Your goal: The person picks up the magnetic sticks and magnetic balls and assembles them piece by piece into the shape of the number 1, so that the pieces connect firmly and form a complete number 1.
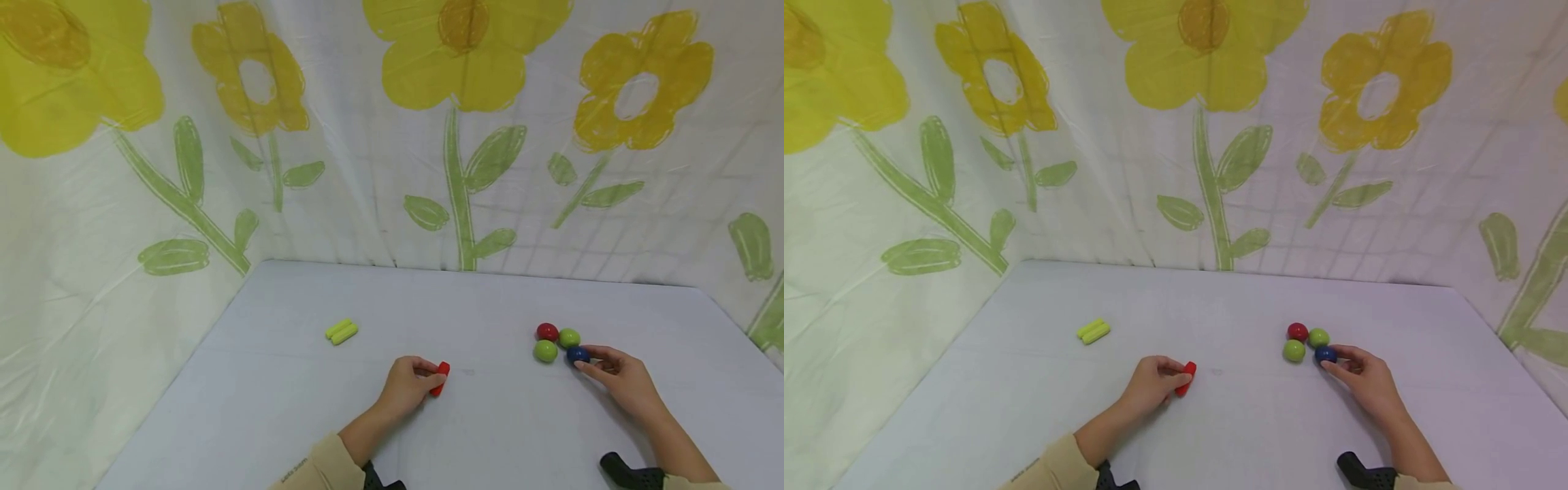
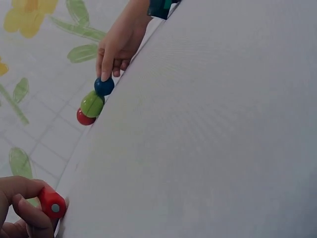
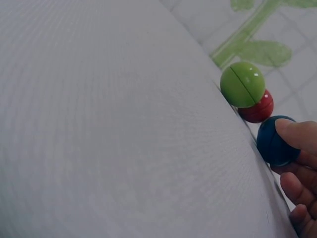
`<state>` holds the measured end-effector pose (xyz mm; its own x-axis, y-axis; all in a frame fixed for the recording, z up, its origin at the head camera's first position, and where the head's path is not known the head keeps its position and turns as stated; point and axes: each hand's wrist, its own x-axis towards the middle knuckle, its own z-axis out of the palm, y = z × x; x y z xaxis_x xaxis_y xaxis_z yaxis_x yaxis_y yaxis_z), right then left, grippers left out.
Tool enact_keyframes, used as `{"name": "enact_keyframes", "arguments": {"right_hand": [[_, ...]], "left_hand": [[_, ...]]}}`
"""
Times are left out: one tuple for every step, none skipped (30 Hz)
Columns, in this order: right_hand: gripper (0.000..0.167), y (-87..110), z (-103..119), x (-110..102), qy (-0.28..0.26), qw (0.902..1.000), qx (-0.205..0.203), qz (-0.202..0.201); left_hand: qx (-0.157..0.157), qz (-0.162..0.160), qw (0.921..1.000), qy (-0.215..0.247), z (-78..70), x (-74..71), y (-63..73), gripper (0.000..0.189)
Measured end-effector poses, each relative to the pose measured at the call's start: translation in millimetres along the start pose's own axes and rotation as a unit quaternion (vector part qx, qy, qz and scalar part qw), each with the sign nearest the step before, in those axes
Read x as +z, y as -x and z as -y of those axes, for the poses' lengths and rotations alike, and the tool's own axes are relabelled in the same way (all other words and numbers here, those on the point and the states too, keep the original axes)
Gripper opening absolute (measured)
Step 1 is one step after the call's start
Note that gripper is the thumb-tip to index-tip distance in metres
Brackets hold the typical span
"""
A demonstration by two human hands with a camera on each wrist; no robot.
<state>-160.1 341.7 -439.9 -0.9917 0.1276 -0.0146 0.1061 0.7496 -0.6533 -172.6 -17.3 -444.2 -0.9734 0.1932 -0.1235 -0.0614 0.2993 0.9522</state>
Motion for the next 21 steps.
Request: {"name": "enact_keyframes", "arguments": {"right_hand": [[0.061, -0.1, 0.1, 0.0, 0.0, 1.0, 0.001, 0.0], [0.061, -0.3, 0.2, 0.0, 0.0, 1.0, 0.001, 0.0], [0.061, -0.4, 0.2, 0.1, 0.001, 1.0, 0.001, 0.0], [0.061, -0.5, 0.1, 0.1, 0.001, 1.0, 0.001, 0.0], [0.061, -0.5, 0.0, 0.1, 0.001, 1.0, 0.001, 0.0], [0.061, -0.5, -0.1, 0.1, 0.002, 1.0, 0.0, -0.001], [0.061, -0.3, -0.1, 0.2, 0.002, 1.0, 0.0, -0.001], [0.06, -0.1, 0.0, 0.1, 0.002, 1.0, 0.0, -0.002], [0.06, 0.1, 0.0, 0.0, 0.002, 1.0, 0.0, -0.002], [0.061, 0.4, 0.2, -0.1, 0.001, 1.0, 0.0, -0.002], [0.061, 0.5, 0.4, -0.3, 0.001, 1.0, -0.001, -0.002], [0.061, 0.7, 0.7, -0.5, 0.0, 1.0, 0.0, -0.002], [0.061, 0.8, 1.0, -0.7, 0.0, 1.0, 0.0, -0.001], [0.061, 0.8, 1.4, -1.0, 0.0, 1.0, 0.0, -0.001], [0.062, 0.9, 1.7, -1.1, 0.0, 1.0, 0.001, 0.001], [0.062, 0.8, 2.0, -1.3, 0.0, 1.0, 0.002, 0.002], [0.062, 0.9, 2.1, -1.3, 0.001, 1.0, 0.002, 0.002], [0.062, 1.1, 2.3, -1.4, 0.002, 1.0, 0.003, 0.003], [0.062, 1.3, 2.5, -1.3, 0.002, 1.0, 0.004, 0.004], [0.062, 1.5, 2.7, -1.3, 0.003, 1.0, 0.005, 0.004], [0.062, 1.8, 2.9, -1.4, 0.003, 1.0, 0.005, 0.003]], "left_hand": [[0.004, -0.002, 1.0, -0.005, 0.0, 0.5, 0.7, 0.019], [0.009, -0.006, 0.9999, -0.012, -0.1, 0.9, 1.4, 0.018], [0.016, -0.01, 0.9996, -0.022, 0.2, 1.4, 1.9, 0.017], [0.024, -0.014, 0.9991, -0.033, 0.2, 1.7, 2.3, 0.017], [0.032, -0.017, 0.9983, -0.046, 0.3, 1.9, 2.6, 0.016], [0.04, -0.021, 0.9974, -0.057, 0.4, 1.9, 2.9, 0.015], [0.046, -0.023, 0.9964, -0.068, 0.7, 1.9, 3.1, 0.015], [0.049, -0.024, 0.9957, -0.075, 0.6, 1.6, 3.3, 0.015], [0.054, -0.025, 0.9948, -0.083, 0.3, 1.2, 3.6, 0.015], [0.055, -0.024, 0.9942, -0.09, -0.2, 0.8, 3.7, 0.015], [0.054, -0.023, 0.9936, -0.097, -0.6, 0.4, 3.8, 0.016], [0.052, -0.023, 0.993, -0.103, -1.2, 0.0, 4.0, 0.017], [0.052, -0.022, 0.9923, -0.111, -1.4, -0.2, 4.0, 0.017], [0.052, -0.022, 0.9915, -0.118, -1.9, -0.2, 4.1, 0.019], [0.051, -0.021, 0.9908, -0.124, -2.1, -0.2, 4.3, 0.02], [0.048, -0.021, 0.9902, -0.129, -2.3, 0.0, 4.3, 0.021], [0.048, -0.021, 0.9896, -0.134, -2.3, 0.2, 4.2, 0.022], [0.048, -0.021, 0.9892, -0.136, -2.5, 0.3, 4.3, 0.023], [0.049, -0.021, 0.9891, -0.137, -2.6, 0.5, 4.2, 0.023], [0.049, -0.02, 0.9894, -0.135, -2.8, 0.7, 4.4, 0.023], [0.05, -0.019, 0.9896, -0.134, -3.1, 0.8, 4.4, 0.023]]}}
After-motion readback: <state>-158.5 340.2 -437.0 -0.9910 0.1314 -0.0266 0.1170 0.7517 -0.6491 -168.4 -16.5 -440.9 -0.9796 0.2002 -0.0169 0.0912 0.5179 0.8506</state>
